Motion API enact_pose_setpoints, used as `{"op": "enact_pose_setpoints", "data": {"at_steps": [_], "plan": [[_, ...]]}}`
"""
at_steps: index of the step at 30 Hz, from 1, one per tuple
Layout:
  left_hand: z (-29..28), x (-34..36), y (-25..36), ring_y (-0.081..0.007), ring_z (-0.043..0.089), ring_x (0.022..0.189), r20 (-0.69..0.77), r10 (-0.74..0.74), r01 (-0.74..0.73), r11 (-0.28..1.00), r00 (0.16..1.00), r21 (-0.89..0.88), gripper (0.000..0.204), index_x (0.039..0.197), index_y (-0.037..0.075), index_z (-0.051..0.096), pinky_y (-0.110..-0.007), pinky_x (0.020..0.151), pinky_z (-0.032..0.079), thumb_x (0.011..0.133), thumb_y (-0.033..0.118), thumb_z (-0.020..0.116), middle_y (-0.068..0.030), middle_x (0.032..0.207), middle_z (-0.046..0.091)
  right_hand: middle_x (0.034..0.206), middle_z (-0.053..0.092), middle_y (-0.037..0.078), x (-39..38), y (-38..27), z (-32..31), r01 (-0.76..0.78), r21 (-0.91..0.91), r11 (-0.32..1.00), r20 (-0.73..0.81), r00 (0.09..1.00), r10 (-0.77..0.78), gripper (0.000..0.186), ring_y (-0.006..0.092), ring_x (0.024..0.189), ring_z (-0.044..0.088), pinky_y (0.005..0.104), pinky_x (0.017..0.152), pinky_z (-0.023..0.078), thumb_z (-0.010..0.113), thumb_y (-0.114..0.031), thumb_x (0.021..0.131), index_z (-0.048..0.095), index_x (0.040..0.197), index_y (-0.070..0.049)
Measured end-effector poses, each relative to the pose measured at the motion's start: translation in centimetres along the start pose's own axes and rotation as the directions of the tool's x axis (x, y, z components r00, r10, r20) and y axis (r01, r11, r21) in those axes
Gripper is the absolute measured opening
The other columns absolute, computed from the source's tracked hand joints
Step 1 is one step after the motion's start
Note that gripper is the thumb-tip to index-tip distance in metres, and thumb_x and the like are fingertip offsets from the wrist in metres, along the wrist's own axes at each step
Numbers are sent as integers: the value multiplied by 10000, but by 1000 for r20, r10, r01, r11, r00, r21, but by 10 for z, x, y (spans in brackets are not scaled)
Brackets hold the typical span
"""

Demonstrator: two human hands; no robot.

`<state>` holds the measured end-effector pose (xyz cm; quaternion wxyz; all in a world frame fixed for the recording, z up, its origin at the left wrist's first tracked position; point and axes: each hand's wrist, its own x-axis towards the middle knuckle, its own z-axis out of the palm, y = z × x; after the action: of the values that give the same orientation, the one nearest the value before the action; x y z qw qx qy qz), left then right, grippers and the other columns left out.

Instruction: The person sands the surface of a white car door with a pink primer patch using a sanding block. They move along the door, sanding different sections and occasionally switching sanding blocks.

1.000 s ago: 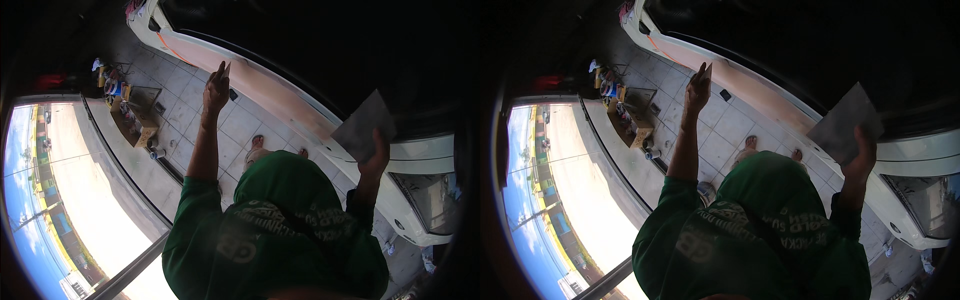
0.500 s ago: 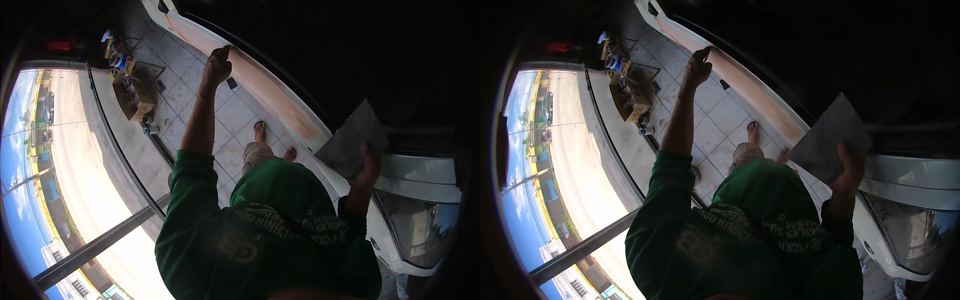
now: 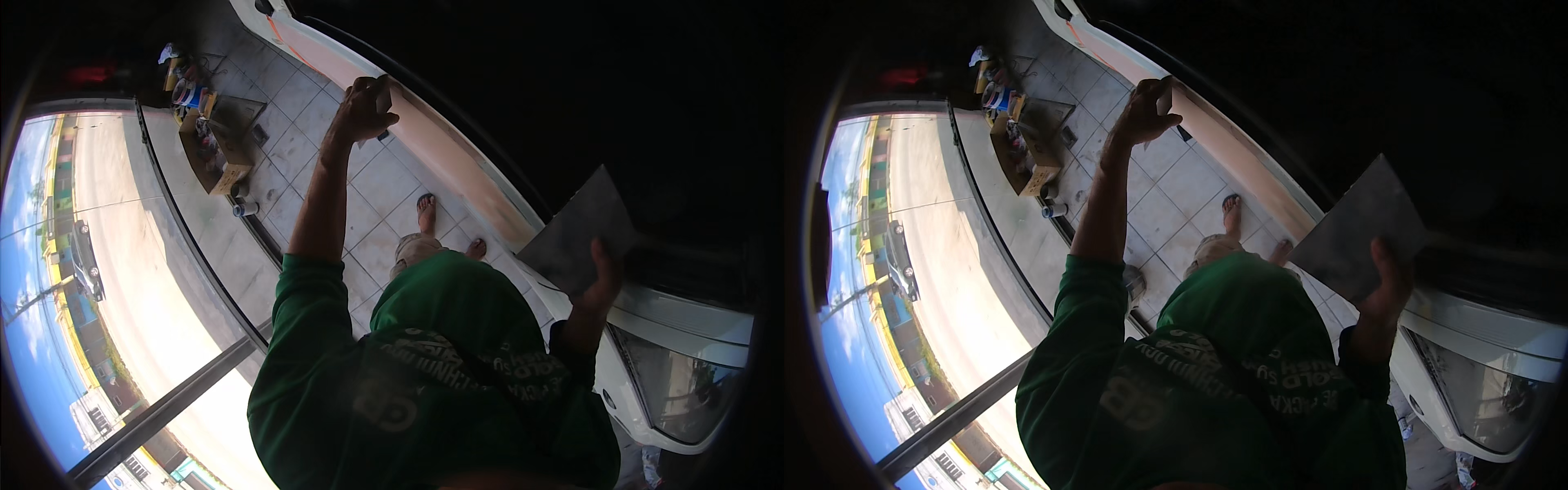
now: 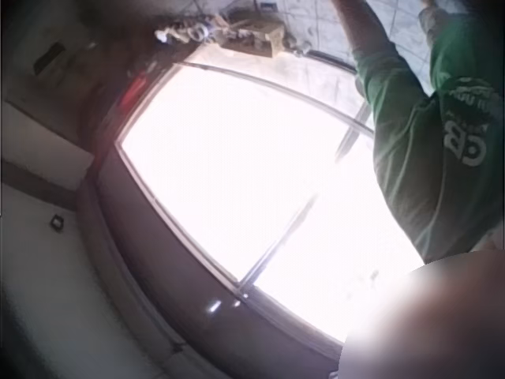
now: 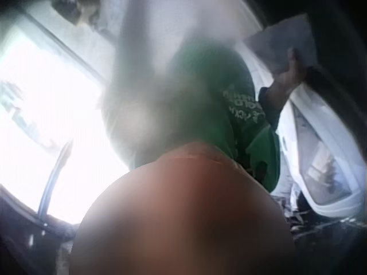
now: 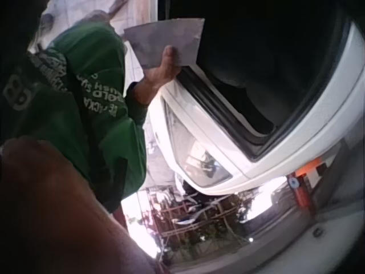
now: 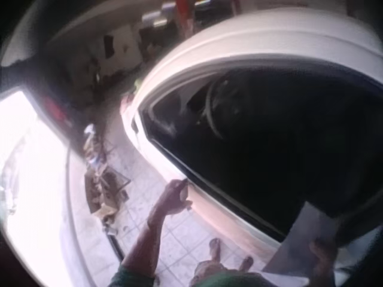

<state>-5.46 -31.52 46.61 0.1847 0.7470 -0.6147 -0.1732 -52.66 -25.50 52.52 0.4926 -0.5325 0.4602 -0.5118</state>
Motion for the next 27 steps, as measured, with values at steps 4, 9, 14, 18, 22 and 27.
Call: {"op": "enact_pose_setpoints", "data": {"at_steps": [4,9,14,18,22,27], "plan": [[16,-4,6,-454,536,1220,-154,41,-31,997,987,67,660,1376,97,530,-532,1009,482,729,105,660,-241,1355,519,1162,683,200,0,16,4,-123,72,990,-58,990,127,395,332,1034,683,432,914,540,793,-198,853,673,1182,-15],[5,2,-11,-387,514,1296,-50,81,-85,993,995,-76,683,1431,34,484,-458,1104,442,755,-9,573,-244,1326,557,1168,674,217,15,12,5,428,-409,806,222,903,-367,415,347,1044,678,441,916,540,795,-206,853,667,1207,-31],[8,4,-10,-400,531,1262,-53,56,-54,998,997,25,722,1436,60,490,-469,1078,449,722,-48,524,-233,1355,540,1194,653,226,24,19,-1,616,-497,611,363,787,-499,452,365,1066,665,445,920,537,820,-248,829,671,1210,-58],[16,4,-17,-423,500,1294,-49,19,-17,999,999,35,777,1461,78,464,-489,1091,434,697,-40,541,-222,1394,515,1218,642,223,23,4,22,63,-31,998,69,996,-61,428,357,1079,660,442,926,535,805,-237,848,667,1210,-55],[21,7,-18,-435,473,1298,-80,57,-59,998,995,-22,780,1441,73,472,-496,1101,407,675,-44,561,-226,1402,499,1213,649,226,21,22,-2,196,-211,958,148,975,-167,491,358,1089,660,444,935,535,810,-288,842,647,1217,-15],[30,-8,-6,-448,480,1238,-231,153,-185,975,961,-122,739,1402,84,502,-504,1076,390,678,-52,551,-226,1379,496,1203,658,248,24,28,-22,656,-547,521,404,751,-522,683,368,1090,667,453,958,535,811,-409,822,592,1251,76]]}}
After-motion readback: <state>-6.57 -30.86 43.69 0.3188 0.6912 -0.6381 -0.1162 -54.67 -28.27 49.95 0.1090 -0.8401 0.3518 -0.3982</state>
